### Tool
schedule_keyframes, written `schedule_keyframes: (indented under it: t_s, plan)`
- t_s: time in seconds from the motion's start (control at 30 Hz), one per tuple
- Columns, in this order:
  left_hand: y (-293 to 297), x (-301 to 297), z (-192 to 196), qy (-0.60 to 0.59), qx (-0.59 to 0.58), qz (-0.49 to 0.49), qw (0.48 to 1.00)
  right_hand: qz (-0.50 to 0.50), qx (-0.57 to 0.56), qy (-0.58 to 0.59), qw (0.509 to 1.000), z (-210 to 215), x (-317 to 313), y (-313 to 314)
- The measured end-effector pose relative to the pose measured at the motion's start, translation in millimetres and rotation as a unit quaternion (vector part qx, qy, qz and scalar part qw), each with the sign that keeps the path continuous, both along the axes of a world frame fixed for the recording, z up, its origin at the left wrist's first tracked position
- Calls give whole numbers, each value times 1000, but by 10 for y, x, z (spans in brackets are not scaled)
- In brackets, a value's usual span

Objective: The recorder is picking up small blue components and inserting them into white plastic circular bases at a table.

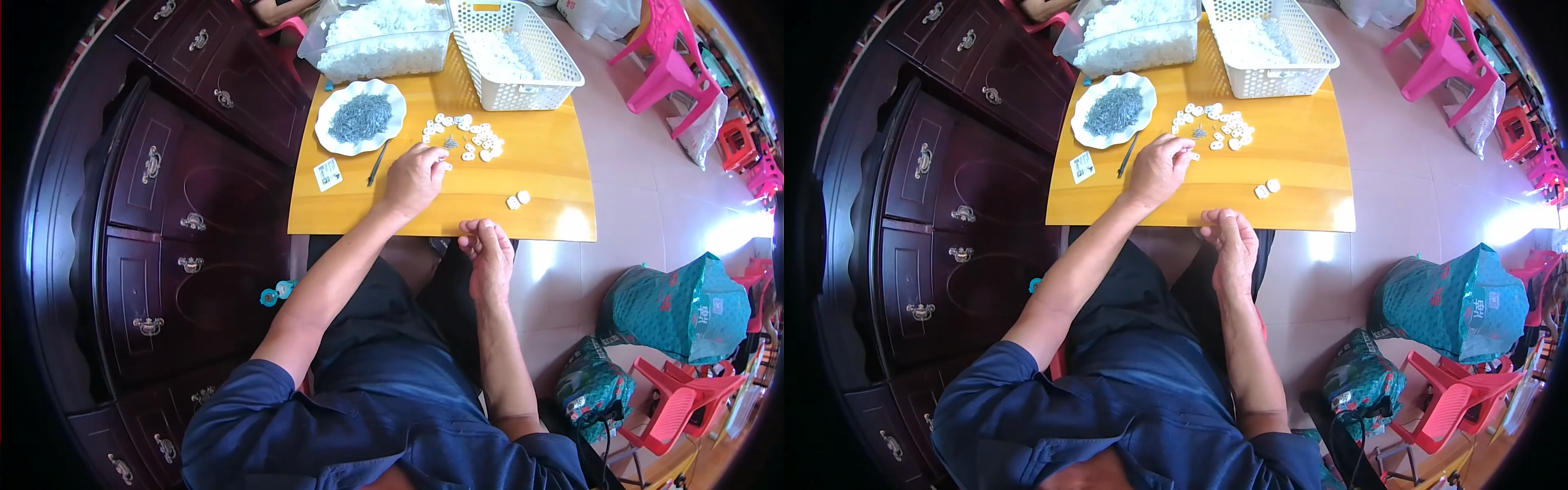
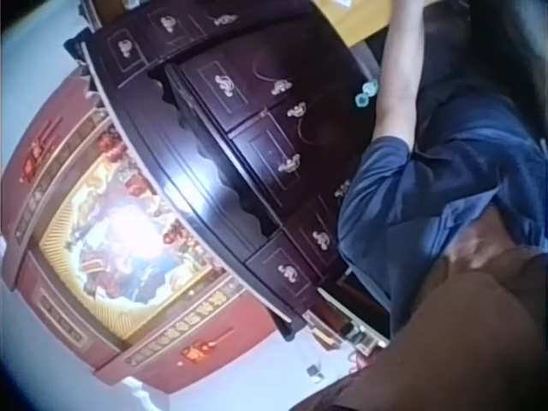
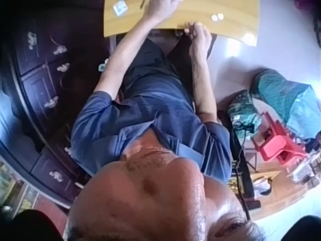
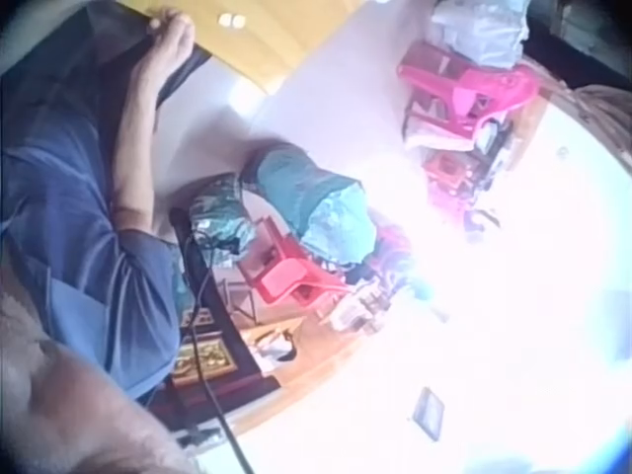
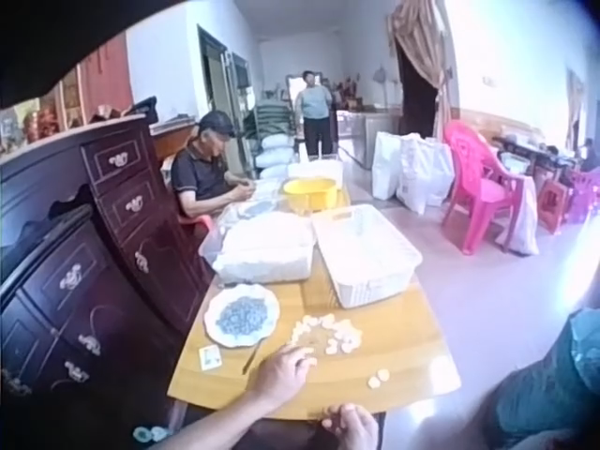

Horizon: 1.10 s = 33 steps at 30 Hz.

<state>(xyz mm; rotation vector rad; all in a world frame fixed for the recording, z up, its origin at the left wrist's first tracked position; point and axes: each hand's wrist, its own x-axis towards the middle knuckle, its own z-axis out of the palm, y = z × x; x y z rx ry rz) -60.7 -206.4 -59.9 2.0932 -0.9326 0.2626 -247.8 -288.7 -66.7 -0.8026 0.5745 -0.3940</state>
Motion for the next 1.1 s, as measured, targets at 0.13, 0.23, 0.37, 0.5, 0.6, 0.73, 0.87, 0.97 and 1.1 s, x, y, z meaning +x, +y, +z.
schedule_keyframes:
  t_s: [0.13, 0.23, 0.37, 0.5, 0.6, 0.73, 0.87, 0.97, 1.1]
  plan:
    - [22, 173, 100, -49, 70, 7, 996, 0, 9, -1, 1000, 5, 5, 16]
    - [-36, 241, 156, -60, 98, 7, 993, 1, 11, -1, 1000, -7, 12, 18]
    - [-130, 272, 210, -49, 124, -1, 991, 8, 11, -6, 1000, -16, 9, 6]
    - [-190, 314, 211, -52, 148, -1, 988, -5, 13, -7, 1000, -20, 23, -11]
    - [-221, 362, 201, -61, 167, -13, 984, 6, 17, -6, 1000, -7, 8, -25]
    - [-260, 456, 222, -90, 242, -55, 964, 14, 16, -6, 1000, 11, -4, -5]
    - [-349, 537, 289, -118, 301, -93, 942, 17, 8, -7, 1000, 1, 1, 2]
    - [-421, 560, 378, -80, 381, -103, 915, 21, 3, -5, 1000, 12, 2, -5]
    - [-438, 575, 413, -84, 411, -120, 900, 28, 3, -2, 1000, 28, 21, 2]
